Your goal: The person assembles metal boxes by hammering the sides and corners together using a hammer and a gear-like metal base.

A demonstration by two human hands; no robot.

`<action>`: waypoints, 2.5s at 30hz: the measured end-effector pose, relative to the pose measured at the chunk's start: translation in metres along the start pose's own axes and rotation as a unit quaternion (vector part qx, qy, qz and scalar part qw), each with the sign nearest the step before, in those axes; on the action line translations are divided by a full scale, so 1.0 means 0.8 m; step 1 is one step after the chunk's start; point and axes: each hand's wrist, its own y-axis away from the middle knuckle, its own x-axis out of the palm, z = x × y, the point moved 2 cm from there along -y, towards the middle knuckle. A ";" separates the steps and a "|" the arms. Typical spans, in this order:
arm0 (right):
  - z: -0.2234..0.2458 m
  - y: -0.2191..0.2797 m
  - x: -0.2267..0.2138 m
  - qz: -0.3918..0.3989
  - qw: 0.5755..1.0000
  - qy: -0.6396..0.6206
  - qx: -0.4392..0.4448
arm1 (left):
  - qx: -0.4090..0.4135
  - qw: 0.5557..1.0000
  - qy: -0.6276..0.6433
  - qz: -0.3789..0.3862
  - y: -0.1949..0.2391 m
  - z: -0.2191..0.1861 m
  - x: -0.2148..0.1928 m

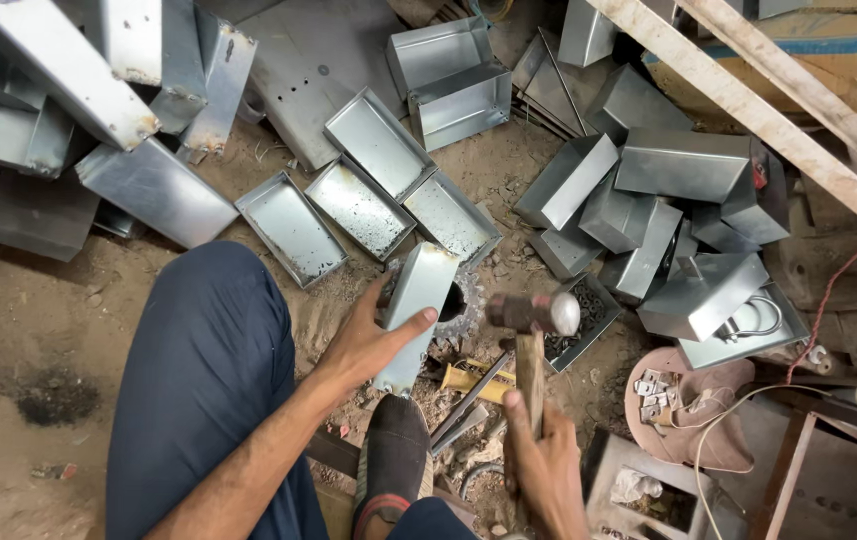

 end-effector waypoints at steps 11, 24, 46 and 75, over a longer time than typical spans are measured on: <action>-0.029 0.051 -0.051 -0.027 0.995 -0.003 -0.096 | 0.359 0.908 -0.136 -0.170 -0.003 -0.065 -0.001; 0.094 0.106 -0.080 -0.058 0.984 -0.005 -0.167 | 0.340 0.925 -0.132 -0.108 -0.031 -0.036 0.010; 0.168 0.077 -0.060 -0.033 0.966 0.088 -0.241 | 0.351 0.925 -0.107 -0.102 -0.036 -0.037 0.010; 0.081 0.127 -0.080 -0.048 0.930 0.029 -0.364 | 0.370 0.921 -0.085 -0.086 -0.033 -0.033 0.017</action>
